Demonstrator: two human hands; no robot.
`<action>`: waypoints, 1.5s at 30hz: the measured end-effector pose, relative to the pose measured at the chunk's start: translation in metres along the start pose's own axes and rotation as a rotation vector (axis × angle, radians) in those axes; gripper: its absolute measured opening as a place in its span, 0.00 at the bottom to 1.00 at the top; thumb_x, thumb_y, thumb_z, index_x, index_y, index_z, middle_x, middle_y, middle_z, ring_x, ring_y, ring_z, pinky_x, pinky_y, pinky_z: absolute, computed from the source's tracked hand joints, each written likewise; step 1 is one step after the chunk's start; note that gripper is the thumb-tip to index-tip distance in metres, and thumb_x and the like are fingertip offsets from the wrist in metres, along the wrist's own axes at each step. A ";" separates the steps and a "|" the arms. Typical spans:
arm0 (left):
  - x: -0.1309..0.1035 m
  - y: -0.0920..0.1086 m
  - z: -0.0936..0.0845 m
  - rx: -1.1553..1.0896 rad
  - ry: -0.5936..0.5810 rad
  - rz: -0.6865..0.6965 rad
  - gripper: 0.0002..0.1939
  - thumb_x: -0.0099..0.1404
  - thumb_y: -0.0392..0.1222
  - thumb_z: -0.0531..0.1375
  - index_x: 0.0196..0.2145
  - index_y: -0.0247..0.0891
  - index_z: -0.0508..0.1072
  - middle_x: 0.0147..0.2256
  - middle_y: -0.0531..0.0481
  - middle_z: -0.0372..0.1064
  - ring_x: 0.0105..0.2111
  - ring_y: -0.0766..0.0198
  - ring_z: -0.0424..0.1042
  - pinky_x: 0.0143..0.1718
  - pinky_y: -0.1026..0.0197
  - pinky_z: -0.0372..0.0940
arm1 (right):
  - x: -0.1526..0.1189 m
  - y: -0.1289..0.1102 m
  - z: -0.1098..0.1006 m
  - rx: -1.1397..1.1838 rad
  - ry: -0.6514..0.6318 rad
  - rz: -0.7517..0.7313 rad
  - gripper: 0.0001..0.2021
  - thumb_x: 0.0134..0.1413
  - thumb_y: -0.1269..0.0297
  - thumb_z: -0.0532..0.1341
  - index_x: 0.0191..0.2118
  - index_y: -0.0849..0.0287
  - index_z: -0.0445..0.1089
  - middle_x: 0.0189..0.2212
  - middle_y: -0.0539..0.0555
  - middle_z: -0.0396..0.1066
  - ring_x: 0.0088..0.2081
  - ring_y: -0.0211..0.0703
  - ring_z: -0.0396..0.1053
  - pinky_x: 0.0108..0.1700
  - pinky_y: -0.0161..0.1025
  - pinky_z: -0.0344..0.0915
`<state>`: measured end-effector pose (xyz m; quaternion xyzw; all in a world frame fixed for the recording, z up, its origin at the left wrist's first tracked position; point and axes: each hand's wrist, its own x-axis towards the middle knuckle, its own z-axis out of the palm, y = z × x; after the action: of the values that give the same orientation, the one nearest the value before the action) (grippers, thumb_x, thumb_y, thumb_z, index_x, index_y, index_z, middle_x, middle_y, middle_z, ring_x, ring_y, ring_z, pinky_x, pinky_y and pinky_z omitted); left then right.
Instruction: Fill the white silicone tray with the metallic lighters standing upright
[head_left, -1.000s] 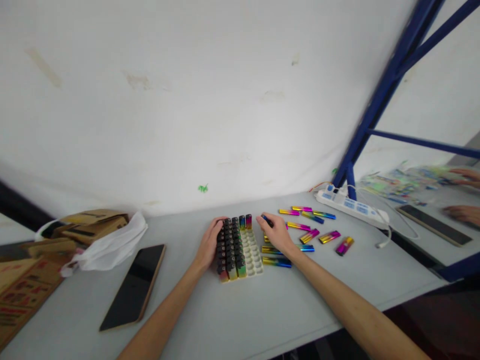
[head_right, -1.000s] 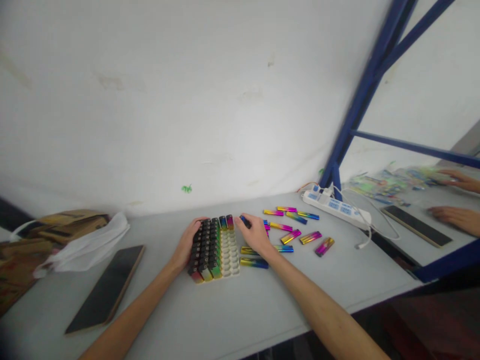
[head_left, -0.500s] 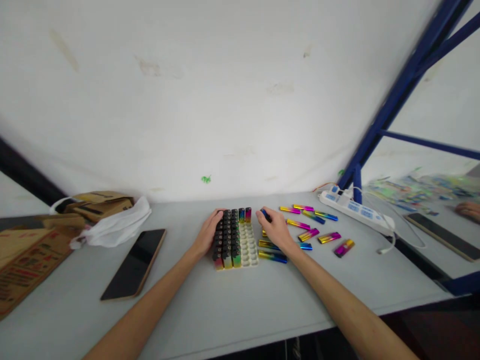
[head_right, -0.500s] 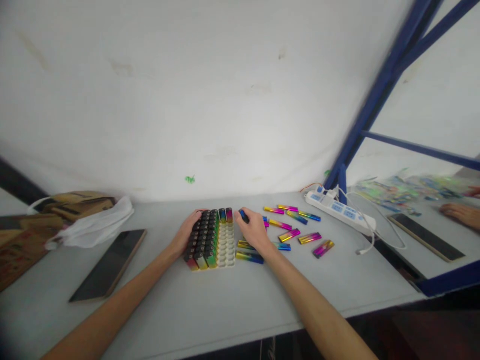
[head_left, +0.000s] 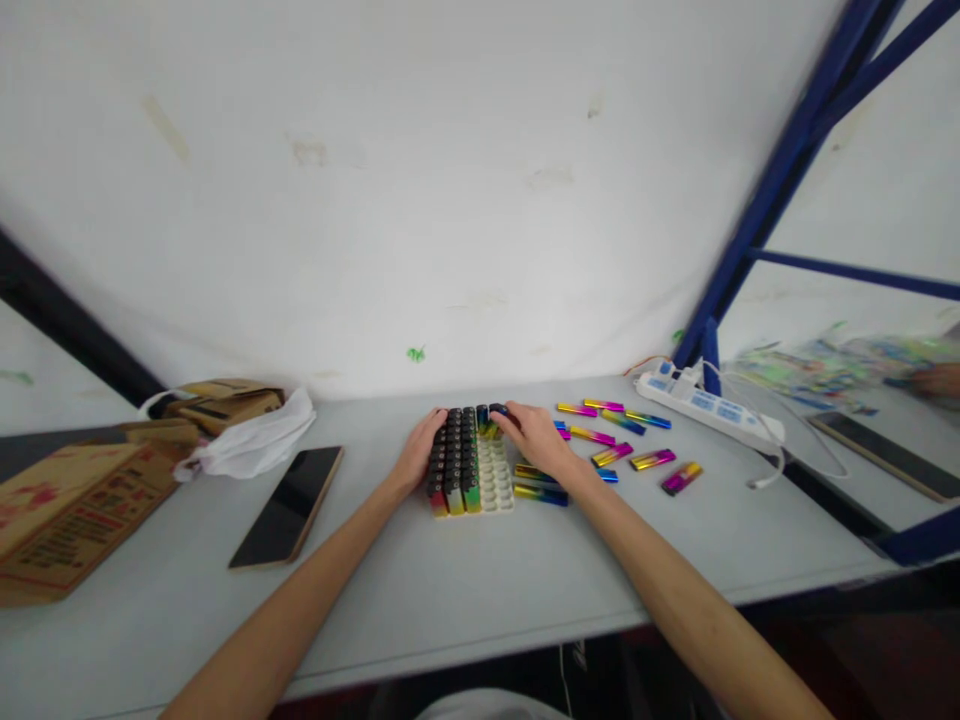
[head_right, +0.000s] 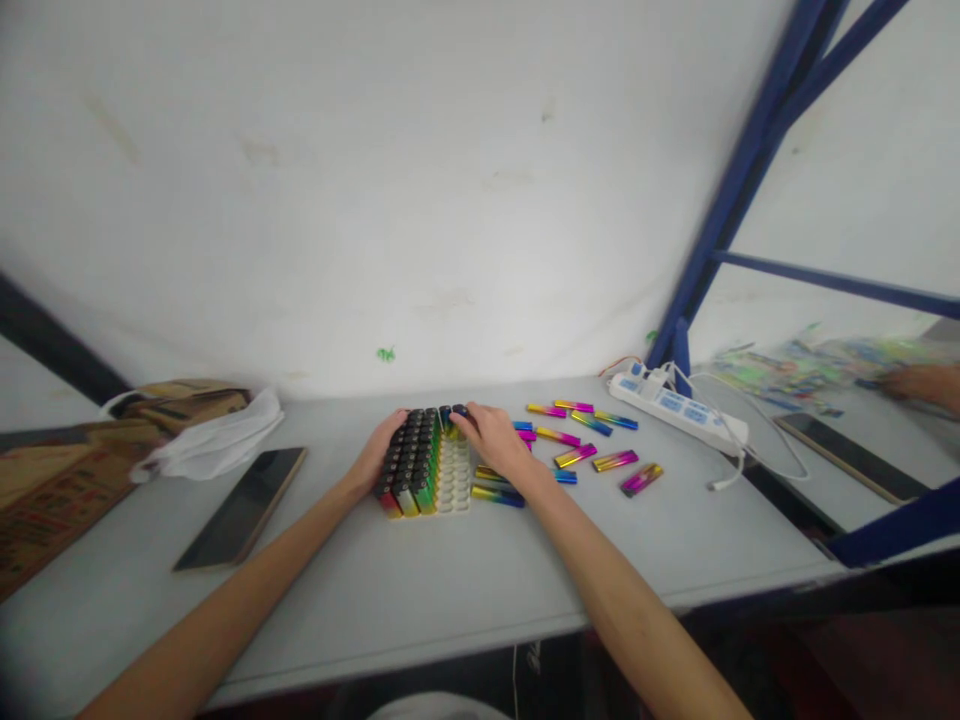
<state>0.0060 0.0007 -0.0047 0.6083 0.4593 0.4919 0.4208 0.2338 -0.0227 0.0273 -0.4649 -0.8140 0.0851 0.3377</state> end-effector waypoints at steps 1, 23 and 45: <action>0.000 0.000 0.000 -0.002 -0.006 0.015 0.22 0.63 0.62 0.55 0.35 0.39 0.71 0.38 0.48 0.73 0.44 0.55 0.68 0.52 0.55 0.61 | 0.001 0.002 0.002 -0.010 -0.023 -0.023 0.15 0.70 0.57 0.53 0.34 0.59 0.67 0.27 0.52 0.71 0.29 0.40 0.67 0.35 0.35 0.57; 0.003 -0.004 0.000 -0.056 -0.006 0.012 0.22 0.61 0.62 0.57 0.34 0.39 0.71 0.37 0.48 0.74 0.42 0.55 0.69 0.50 0.56 0.62 | 0.016 -0.019 0.001 -0.401 -0.298 -0.025 0.19 0.70 0.53 0.49 0.48 0.60 0.71 0.38 0.61 0.78 0.38 0.49 0.76 0.39 0.38 0.64; 0.001 0.001 0.000 -0.054 -0.032 0.009 0.21 0.62 0.62 0.56 0.34 0.39 0.71 0.35 0.50 0.73 0.40 0.56 0.69 0.48 0.56 0.62 | -0.016 0.086 -0.039 -0.172 -0.202 0.108 0.07 0.59 0.66 0.62 0.41 0.62 0.75 0.43 0.59 0.73 0.45 0.46 0.70 0.50 0.40 0.63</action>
<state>0.0065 0.0011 -0.0039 0.6065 0.4363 0.4961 0.4424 0.3235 0.0051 0.0103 -0.5242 -0.8220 0.0793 0.2079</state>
